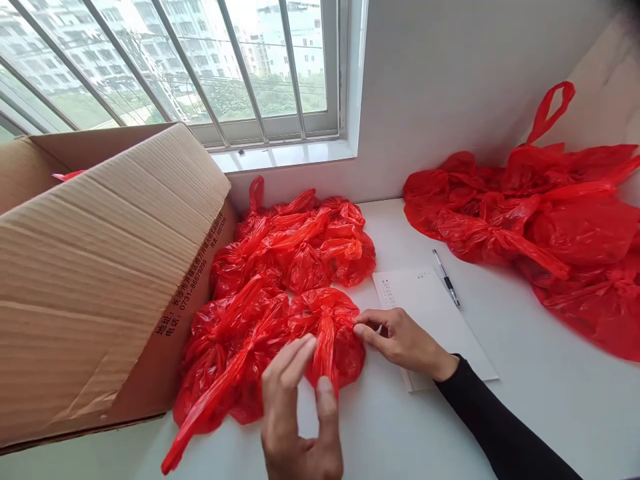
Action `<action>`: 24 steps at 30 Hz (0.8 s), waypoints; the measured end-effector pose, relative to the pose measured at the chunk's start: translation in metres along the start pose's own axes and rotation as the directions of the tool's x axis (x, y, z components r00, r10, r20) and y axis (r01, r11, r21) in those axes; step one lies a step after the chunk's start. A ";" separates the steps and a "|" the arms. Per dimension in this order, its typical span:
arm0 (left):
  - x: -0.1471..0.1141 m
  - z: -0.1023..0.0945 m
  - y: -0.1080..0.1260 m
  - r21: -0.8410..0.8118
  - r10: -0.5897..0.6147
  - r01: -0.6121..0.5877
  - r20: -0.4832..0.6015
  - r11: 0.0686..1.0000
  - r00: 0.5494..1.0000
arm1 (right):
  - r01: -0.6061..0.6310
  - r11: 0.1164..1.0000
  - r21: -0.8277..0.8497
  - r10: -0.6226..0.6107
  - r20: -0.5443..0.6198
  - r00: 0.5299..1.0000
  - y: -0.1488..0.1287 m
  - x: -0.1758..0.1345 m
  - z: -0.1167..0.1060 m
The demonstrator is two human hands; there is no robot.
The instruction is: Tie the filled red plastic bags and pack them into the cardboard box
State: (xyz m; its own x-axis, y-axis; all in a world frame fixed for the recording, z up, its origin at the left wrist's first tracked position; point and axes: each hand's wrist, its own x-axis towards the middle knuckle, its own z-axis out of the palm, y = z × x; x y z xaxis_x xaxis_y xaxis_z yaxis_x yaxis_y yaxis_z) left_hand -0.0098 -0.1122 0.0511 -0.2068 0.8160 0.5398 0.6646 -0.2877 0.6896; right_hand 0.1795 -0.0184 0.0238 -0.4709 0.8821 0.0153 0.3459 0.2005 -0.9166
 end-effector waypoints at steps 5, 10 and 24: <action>-0.009 0.041 -0.009 0.304 0.250 -0.383 0.397 0.872 0.883 | 0.130 0.991 0.005 -0.130 -0.006 0.991 0.005 0.001 0.005; 0.002 0.053 -0.048 0.484 0.244 -0.453 0.434 0.749 0.867 | 0.106 0.983 -0.151 -0.153 -0.342 0.927 0.017 0.010 0.003; 0.029 0.034 -0.088 0.511 0.306 -0.499 0.417 0.700 0.856 | 0.077 0.975 -0.206 -0.162 -0.434 0.886 0.031 0.020 0.000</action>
State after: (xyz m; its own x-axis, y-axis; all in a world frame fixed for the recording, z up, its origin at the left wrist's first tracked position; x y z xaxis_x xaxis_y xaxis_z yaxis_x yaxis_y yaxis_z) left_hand -0.0495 -0.0465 -0.0102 0.3258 0.8195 0.4715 0.9352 -0.3526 -0.0333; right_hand 0.1804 0.0055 -0.0044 -0.1215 0.9342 0.3353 0.4682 0.3519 -0.8105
